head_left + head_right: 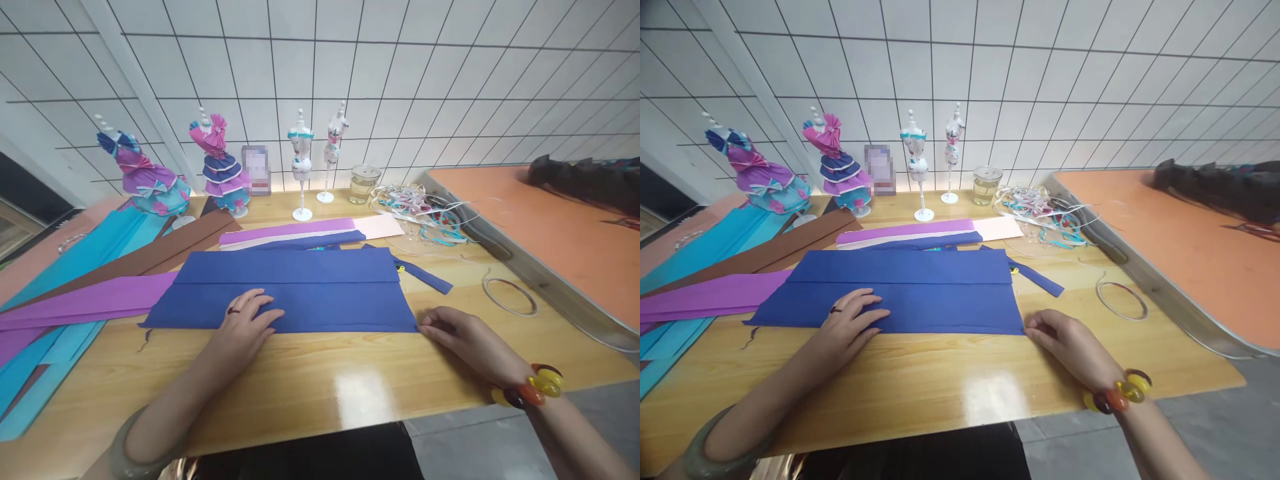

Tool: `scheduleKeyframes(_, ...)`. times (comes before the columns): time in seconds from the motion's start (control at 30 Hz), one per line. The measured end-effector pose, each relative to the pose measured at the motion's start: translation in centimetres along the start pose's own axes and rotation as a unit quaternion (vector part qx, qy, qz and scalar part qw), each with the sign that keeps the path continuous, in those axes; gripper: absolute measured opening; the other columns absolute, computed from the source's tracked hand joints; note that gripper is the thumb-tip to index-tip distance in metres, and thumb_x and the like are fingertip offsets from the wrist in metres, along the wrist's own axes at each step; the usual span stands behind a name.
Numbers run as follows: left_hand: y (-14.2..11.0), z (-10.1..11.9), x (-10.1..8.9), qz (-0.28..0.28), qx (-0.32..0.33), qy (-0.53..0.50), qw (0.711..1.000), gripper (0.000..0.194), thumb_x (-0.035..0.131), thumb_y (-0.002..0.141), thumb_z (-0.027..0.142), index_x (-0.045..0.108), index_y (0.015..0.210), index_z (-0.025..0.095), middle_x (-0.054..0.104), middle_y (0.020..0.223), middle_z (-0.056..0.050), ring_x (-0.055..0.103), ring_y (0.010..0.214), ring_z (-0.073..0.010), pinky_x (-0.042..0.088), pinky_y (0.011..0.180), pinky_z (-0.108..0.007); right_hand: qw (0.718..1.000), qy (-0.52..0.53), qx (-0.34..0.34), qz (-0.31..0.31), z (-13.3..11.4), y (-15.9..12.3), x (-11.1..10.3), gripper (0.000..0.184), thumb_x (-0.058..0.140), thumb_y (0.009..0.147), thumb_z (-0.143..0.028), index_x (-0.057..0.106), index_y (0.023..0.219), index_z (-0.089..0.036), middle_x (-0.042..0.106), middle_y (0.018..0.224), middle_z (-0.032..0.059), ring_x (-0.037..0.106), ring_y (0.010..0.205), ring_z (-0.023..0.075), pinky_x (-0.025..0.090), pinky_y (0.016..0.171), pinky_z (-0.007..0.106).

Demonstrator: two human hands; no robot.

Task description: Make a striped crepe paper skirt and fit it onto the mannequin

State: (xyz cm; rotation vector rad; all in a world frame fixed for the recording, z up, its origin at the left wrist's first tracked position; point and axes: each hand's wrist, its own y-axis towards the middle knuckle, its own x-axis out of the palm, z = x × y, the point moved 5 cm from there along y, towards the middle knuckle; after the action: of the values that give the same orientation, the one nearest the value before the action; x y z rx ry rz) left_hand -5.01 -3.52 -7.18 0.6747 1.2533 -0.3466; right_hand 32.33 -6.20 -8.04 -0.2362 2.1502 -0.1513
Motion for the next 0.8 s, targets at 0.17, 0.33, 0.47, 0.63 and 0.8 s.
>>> scheduleKeyframes(0.17, -0.3, 1.3, 0.6, 0.0, 0.108, 0.047, 0.993, 0.056, 0.036, 0.083, -0.002, 0.052, 0.123, 0.034, 0.045, 0.134, -0.009, 0.029, 0.131, -0.0282, 0.032, 0.099, -0.053, 0.991, -0.021, -0.036, 0.126, -0.4, -1.8, -0.5, 0.023, 0.046, 0.087, -0.043, 0.059, 0.087, -0.023, 0.064, 0.086, 0.0041, 0.06, 0.076, 0.0195, 0.048, 0.067, 0.032)
scheduleKeyframes(0.33, -0.3, 1.7, 0.8, -0.014, 0.131, 0.054, 0.99, 0.05, 0.039, 0.086, 0.001, 0.054, 0.121, 0.034, 0.045, 0.135, -0.008, 0.027, 0.132, -0.0284, 0.032, 0.1, -0.056, 0.945, -0.128, -0.202, 0.225, -4.0, -3.4, 1.0, 0.025, 0.046, 0.089, -0.024, 0.056, 0.112, -0.018, 0.058, 0.108, 0.0126, 0.055, 0.102, 0.0238, 0.045, 0.086, 0.04)
scheduleKeyframes(0.47, -0.3, 1.6, 1.1, -0.021, 0.133, 0.056, 0.989, 0.047, 0.041, 0.086, 0.002, 0.056, 0.119, 0.032, 0.046, 0.134, -0.009, 0.027, 0.132, -0.0287, 0.033, 0.099, -0.055, 0.921, -0.216, -0.27, 0.18, -7.5, -3.4, 4.0, 0.036, 0.047, 0.09, -0.021, 0.05, 0.125, -0.016, 0.055, 0.124, 0.0145, 0.046, 0.119, 0.0285, 0.037, 0.097, 0.048)
scheduleKeyframes(0.63, -0.4, 1.6, 1.3, -0.015, 0.142, 0.051, 0.988, 0.045, 0.04, 0.087, 0.003, 0.056, 0.119, 0.031, 0.049, 0.131, -0.01, 0.029, 0.13, -0.0288, 0.034, 0.098, -0.056, 0.938, -0.191, -0.22, 0.185, -7.6, -1.9, 4.2, 0.035, 0.042, 0.092, -0.026, 0.052, 0.124, -0.015, 0.058, 0.123, 0.0139, 0.047, 0.118, 0.0279, 0.038, 0.096, 0.049)
scheduleKeyframes(0.8, -0.4, 1.5, 1.4, -0.015, 0.143, 0.045, 0.989, 0.046, 0.04, 0.086, 0.001, 0.056, 0.118, 0.03, 0.05, 0.13, -0.01, 0.031, 0.13, -0.0287, 0.034, 0.098, -0.055, 0.982, -0.046, -0.098, 0.154, -3.8, -0.3, 2.2, 0.036, 0.037, 0.093, -0.035, 0.055, 0.119, -0.017, 0.062, 0.115, 0.0115, 0.054, 0.107, 0.0238, 0.043, 0.094, 0.043)
